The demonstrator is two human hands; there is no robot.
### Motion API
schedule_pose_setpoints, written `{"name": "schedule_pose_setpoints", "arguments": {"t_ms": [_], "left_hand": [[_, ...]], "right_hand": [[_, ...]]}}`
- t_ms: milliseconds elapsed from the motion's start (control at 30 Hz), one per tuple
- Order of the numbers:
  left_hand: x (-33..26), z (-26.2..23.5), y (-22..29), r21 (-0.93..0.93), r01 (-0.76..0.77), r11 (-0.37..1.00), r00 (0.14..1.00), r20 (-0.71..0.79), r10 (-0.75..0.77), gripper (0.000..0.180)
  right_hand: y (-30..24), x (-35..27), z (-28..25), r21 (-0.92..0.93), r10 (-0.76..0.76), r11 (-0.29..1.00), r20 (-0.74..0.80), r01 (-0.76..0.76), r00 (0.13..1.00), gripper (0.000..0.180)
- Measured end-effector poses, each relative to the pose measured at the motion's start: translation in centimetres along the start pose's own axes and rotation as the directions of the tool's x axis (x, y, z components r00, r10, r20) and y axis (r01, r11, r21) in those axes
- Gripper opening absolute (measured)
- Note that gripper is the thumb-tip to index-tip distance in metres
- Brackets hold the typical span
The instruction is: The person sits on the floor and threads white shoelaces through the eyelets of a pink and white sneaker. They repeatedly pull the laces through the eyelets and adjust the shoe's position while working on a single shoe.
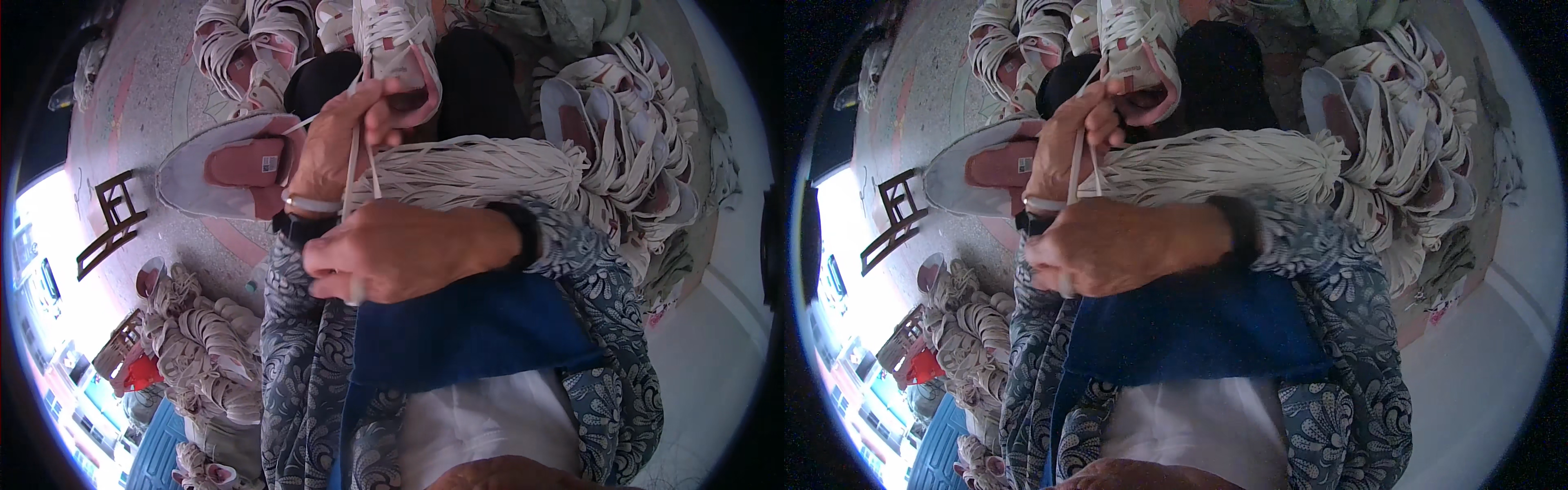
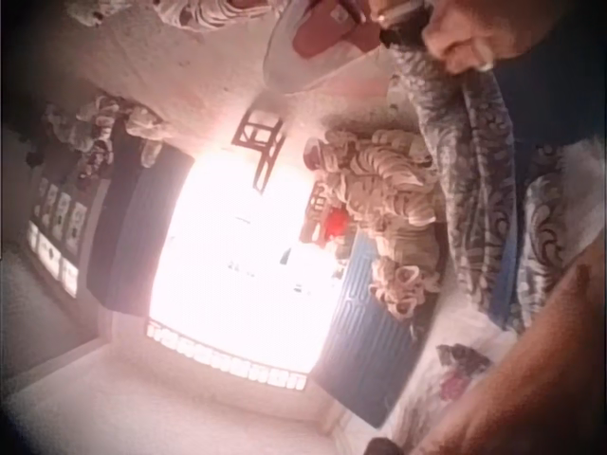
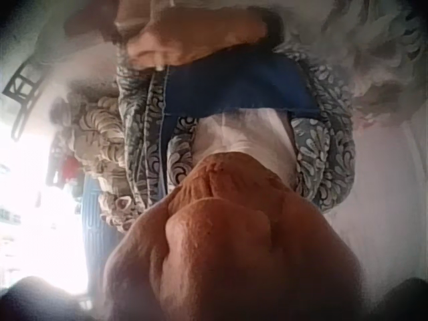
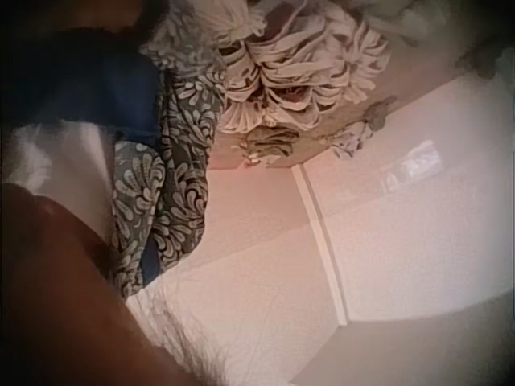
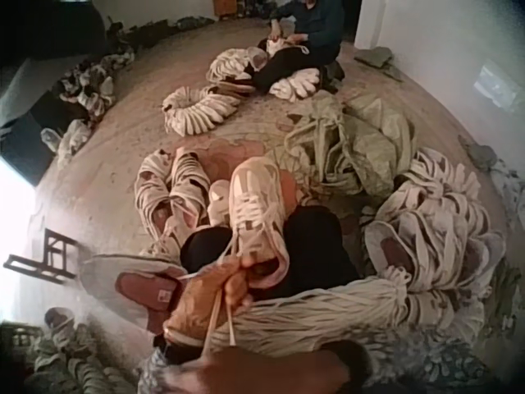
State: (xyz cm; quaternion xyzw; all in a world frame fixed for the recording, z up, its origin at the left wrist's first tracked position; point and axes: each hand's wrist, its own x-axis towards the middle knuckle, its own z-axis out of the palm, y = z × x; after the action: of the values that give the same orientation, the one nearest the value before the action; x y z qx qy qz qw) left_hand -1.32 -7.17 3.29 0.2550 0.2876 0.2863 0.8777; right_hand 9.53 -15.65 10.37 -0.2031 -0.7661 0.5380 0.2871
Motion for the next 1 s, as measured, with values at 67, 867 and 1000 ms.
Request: {"name": "schedule_pose_setpoints", "arguments": {"t_ms": [67,867,1000], "left_hand": [[-1.3,-0.2,0.2,0.178,0.009,0.984,0.997,-0.073,0.004,0.033],[5.9,-1.9,2.0,0.995,-0.081,-0.057,0.793,0.099,0.602,0.023],[7.4,-3.0,2.1,0.981,-0.084,-0.174,0.790,0.172,0.588,0.021]], "right_hand": [[0.4,-2.4,-2.4,-0.007,0.039,0.999,0.053,-0.039,0.998,0.027],[6.9,-3.1,-5.0,0.934,0.737,0.353,-0.250,-0.043,0.627,0.025],[6.8,-3.2,-5.3,0.914,0.725,0.399,-0.264,-0.076,0.636,0.024]]}}
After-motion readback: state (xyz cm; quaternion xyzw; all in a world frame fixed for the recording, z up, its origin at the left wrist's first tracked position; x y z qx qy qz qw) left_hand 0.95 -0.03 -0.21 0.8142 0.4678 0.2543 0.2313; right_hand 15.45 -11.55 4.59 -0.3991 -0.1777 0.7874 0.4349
